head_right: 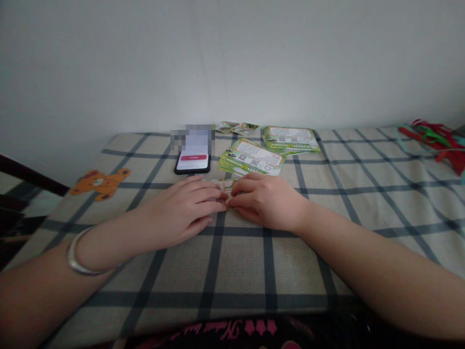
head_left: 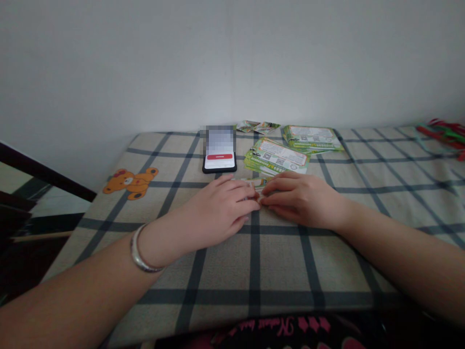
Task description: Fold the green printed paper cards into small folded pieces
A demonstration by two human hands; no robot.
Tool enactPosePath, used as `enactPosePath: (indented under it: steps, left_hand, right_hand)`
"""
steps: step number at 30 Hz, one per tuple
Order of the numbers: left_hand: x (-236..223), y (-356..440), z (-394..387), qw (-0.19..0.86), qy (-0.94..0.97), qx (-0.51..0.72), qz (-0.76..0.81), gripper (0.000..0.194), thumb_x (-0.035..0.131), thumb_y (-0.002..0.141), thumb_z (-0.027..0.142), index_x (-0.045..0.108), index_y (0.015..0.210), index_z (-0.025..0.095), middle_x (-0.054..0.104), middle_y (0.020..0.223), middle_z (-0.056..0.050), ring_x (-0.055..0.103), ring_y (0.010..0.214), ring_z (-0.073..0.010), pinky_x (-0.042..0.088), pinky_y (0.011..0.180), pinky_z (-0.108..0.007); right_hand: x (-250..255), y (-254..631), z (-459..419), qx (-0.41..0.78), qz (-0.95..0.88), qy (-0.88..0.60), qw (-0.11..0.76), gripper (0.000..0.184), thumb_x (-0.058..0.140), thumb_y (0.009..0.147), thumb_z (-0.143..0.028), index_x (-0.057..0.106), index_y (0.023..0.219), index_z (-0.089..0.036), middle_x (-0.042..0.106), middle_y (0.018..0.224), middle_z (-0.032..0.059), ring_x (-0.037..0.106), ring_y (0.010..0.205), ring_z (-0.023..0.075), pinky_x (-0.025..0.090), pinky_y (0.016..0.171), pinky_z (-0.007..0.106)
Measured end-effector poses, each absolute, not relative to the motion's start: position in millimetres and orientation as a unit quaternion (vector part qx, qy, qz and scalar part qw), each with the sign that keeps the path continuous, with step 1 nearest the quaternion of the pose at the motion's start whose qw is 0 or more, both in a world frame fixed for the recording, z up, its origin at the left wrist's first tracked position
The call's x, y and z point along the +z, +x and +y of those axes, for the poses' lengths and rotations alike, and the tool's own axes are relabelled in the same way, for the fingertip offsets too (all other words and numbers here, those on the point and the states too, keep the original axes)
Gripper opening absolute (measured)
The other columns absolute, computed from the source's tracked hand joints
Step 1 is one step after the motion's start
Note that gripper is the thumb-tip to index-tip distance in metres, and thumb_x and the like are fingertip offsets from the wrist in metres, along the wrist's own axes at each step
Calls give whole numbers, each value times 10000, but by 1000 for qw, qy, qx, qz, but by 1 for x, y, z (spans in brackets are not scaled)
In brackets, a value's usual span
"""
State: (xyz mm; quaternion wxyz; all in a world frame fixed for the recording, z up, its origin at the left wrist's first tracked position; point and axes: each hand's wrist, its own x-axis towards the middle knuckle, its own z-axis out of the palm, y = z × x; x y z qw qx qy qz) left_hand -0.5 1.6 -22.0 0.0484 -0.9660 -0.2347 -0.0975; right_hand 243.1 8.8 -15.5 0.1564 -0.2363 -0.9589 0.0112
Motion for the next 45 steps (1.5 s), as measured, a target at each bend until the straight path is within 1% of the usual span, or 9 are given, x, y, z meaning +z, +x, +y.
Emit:
enactPosePath:
  steps: [5, 11, 16, 22, 27, 31, 39, 45]
  left_hand:
    - [-21, -1, 2, 58, -966, -108, -228, 244, 525, 908, 236, 608, 1135, 206, 636, 1191, -51, 537, 1154, -248, 389, 1037, -478]
    - [-20, -1, 1, 52, -965, -105, -234, 232, 526, 907, 242, 608, 1120, 196, 636, 1201, -46, 527, 1171, -250, 384, 1039, -471]
    - [-21, -2, 1, 41, -966, -96, -236, 269, 557, 886, 251, 593, 1147, 193, 626, 1222, -44, 516, 1184, -253, 378, 1049, -472]
    - [-21, -2, -1, 31, -965, -94, -242, 296, 553, 884, 257, 591, 1171, 193, 614, 1253, -49, 501, 1207, -253, 370, 1068, -470]
    - [-18, -2, -3, 10, -965, -87, -249, 349, 568, 871, 274, 588, 1210, 192, 590, 1298, -60, 479, 1244, -251, 369, 1086, -444]
    - [-16, -3, -4, -6, -964, -79, -253, 378, 571, 865, 276, 577, 1236, 201, 574, 1328, -52, 468, 1266, -234, 352, 1106, -420]
    - [-14, -1, -4, -15, -963, -82, -257, 391, 568, 865, 296, 583, 1243, 197, 582, 1321, -66, 478, 1260, -241, 360, 1099, -433]
    - [-14, -2, -5, -24, -961, -78, -264, 387, 564, 863, 295, 597, 1236, 196, 585, 1321, -77, 486, 1256, -249, 376, 1091, -452]
  right_hand:
    - [-16, 243, 9, 26, -959, -231, 164, 220, 512, 935, -249, 710, 1005, -183, 686, 1043, 77, 615, 985, 188, 509, 857, 341]
    - [-16, 242, 10, 0, -963, -225, 148, 223, 515, 934, -260, 712, 1015, -194, 677, 1054, 79, 594, 1012, 204, 505, 854, 353]
    - [-13, 244, 12, -37, -958, -252, 129, 238, 521, 933, -324, 724, 1048, -278, 646, 1122, 75, 572, 1033, 241, 490, 845, 401]
    - [-13, 248, 16, -28, -956, -263, 129, 247, 514, 937, -363, 721, 1070, -334, 626, 1166, 63, 565, 1029, 238, 479, 846, 405]
    - [-14, 251, 18, -35, -953, -271, 131, 237, 530, 928, -360, 741, 1028, -322, 617, 1171, 85, 566, 1035, 251, 477, 835, 403]
    - [-13, 255, 20, -44, -951, -279, 126, 231, 541, 920, -350, 731, 1050, -344, 620, 1177, 75, 570, 1041, 253, 473, 829, 397]
    - [-10, 257, 22, -58, -949, -284, 120, 210, 562, 914, -346, 732, 1037, -355, 663, 1122, 45, 610, 973, 228, 448, 818, 379]
    - [-11, 263, 28, -66, -948, -289, 113, 205, 582, 901, -335, 733, 1040, -342, 677, 1081, 50, 619, 936, 216, 439, 795, 362]
